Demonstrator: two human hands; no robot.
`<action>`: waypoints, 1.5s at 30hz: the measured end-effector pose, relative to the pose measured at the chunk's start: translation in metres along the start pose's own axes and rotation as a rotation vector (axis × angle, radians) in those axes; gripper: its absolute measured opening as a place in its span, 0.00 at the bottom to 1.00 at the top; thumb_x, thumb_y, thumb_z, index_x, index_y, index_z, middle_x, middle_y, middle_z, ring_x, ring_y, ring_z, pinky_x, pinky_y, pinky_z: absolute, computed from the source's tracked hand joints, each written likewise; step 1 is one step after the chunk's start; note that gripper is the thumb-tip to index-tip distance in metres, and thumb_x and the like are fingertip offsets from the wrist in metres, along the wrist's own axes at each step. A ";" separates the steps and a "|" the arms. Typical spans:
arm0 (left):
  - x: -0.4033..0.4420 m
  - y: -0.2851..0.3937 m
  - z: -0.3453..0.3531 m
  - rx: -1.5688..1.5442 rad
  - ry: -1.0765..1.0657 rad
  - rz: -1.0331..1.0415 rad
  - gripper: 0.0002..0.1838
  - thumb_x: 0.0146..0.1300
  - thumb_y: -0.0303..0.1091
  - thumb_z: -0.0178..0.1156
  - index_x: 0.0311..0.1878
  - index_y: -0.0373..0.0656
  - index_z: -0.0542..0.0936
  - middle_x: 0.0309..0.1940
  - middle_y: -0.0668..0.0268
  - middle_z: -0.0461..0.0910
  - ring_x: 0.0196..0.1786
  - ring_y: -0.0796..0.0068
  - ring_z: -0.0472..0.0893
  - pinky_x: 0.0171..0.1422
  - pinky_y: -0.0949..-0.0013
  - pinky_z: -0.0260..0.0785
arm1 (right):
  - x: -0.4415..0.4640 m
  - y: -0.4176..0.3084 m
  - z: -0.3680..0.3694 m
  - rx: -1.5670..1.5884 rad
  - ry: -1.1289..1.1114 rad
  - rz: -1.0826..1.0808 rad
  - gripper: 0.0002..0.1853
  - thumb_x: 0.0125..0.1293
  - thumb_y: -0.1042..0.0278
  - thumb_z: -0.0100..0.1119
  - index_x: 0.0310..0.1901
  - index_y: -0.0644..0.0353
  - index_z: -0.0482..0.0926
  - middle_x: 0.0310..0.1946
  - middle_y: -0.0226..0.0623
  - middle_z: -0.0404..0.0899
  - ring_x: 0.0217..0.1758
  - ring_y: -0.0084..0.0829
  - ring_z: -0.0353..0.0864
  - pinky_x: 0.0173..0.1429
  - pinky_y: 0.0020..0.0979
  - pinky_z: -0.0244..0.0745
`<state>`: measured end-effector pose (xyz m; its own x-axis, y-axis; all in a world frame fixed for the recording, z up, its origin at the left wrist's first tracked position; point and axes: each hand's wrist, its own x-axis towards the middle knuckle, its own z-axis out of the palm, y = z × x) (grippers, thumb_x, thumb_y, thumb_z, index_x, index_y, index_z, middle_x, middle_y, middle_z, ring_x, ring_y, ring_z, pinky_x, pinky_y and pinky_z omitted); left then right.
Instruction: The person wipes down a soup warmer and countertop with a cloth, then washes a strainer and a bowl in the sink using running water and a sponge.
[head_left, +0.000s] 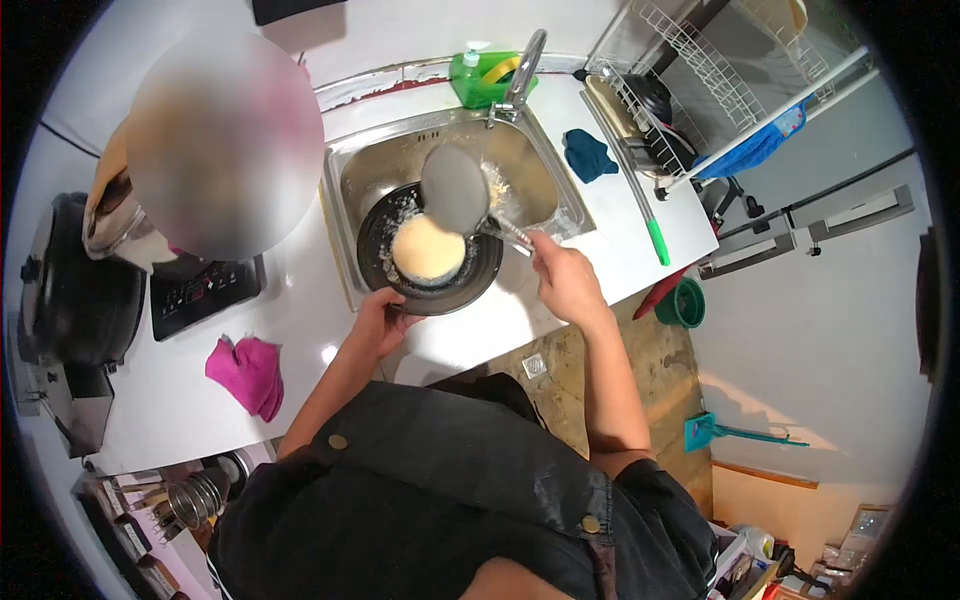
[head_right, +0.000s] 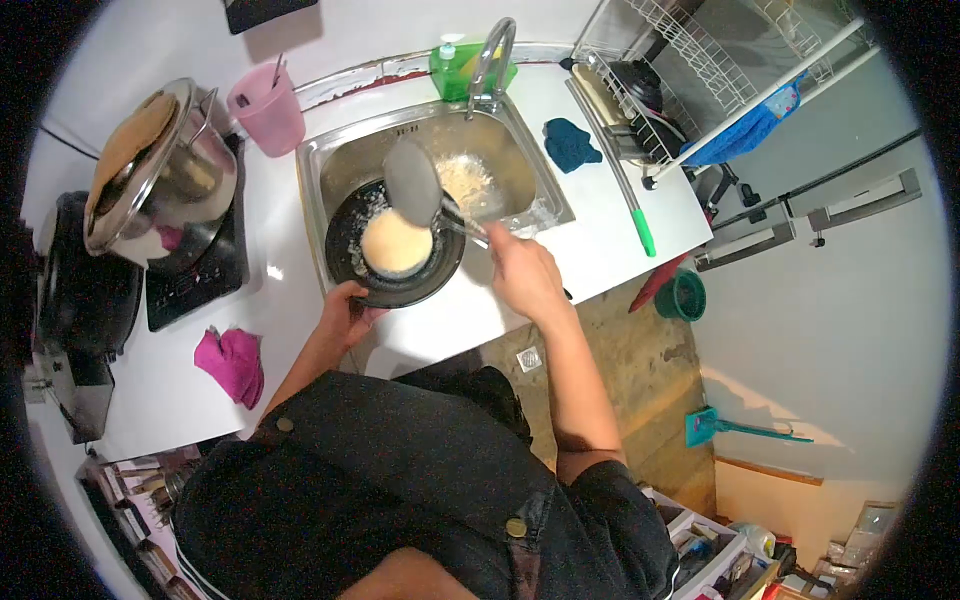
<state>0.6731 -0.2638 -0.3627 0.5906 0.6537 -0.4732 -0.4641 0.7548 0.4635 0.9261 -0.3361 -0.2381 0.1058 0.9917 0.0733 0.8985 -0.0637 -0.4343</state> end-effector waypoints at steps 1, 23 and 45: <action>0.005 -0.002 0.002 -0.050 0.017 0.006 0.21 0.47 0.26 0.46 0.47 0.29 0.68 0.44 0.53 0.74 0.44 0.60 0.78 0.49 0.61 0.74 | 0.005 0.010 0.000 0.018 -0.030 0.002 0.19 0.54 0.78 0.47 0.50 0.58 0.70 0.26 0.46 0.76 0.32 0.48 0.76 0.37 0.41 0.69; -0.087 -0.168 0.113 -0.216 0.306 0.673 0.27 0.46 0.24 0.46 0.55 0.32 0.66 0.52 0.55 0.71 0.52 0.58 0.74 0.59 0.55 0.66 | -0.056 0.271 -0.090 0.976 -0.045 0.177 0.16 0.67 0.70 0.40 0.55 0.61 0.68 0.20 0.19 0.59 0.19 0.11 0.51 0.23 0.14 0.46; -0.044 -0.476 0.046 -0.353 0.311 0.310 0.26 0.41 0.28 0.51 0.50 0.36 0.69 0.48 0.60 0.73 0.52 0.60 0.71 0.60 0.57 0.61 | -0.277 0.388 -0.175 1.135 0.113 0.358 0.19 0.67 0.63 0.45 0.56 0.63 0.65 0.19 0.22 0.61 0.18 0.13 0.55 0.22 0.14 0.50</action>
<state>0.8981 -0.6541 -0.5283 0.1938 0.7923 -0.5785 -0.8094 0.4624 0.3621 1.3203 -0.6553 -0.2695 0.3616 0.9186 -0.1593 -0.0727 -0.1426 -0.9871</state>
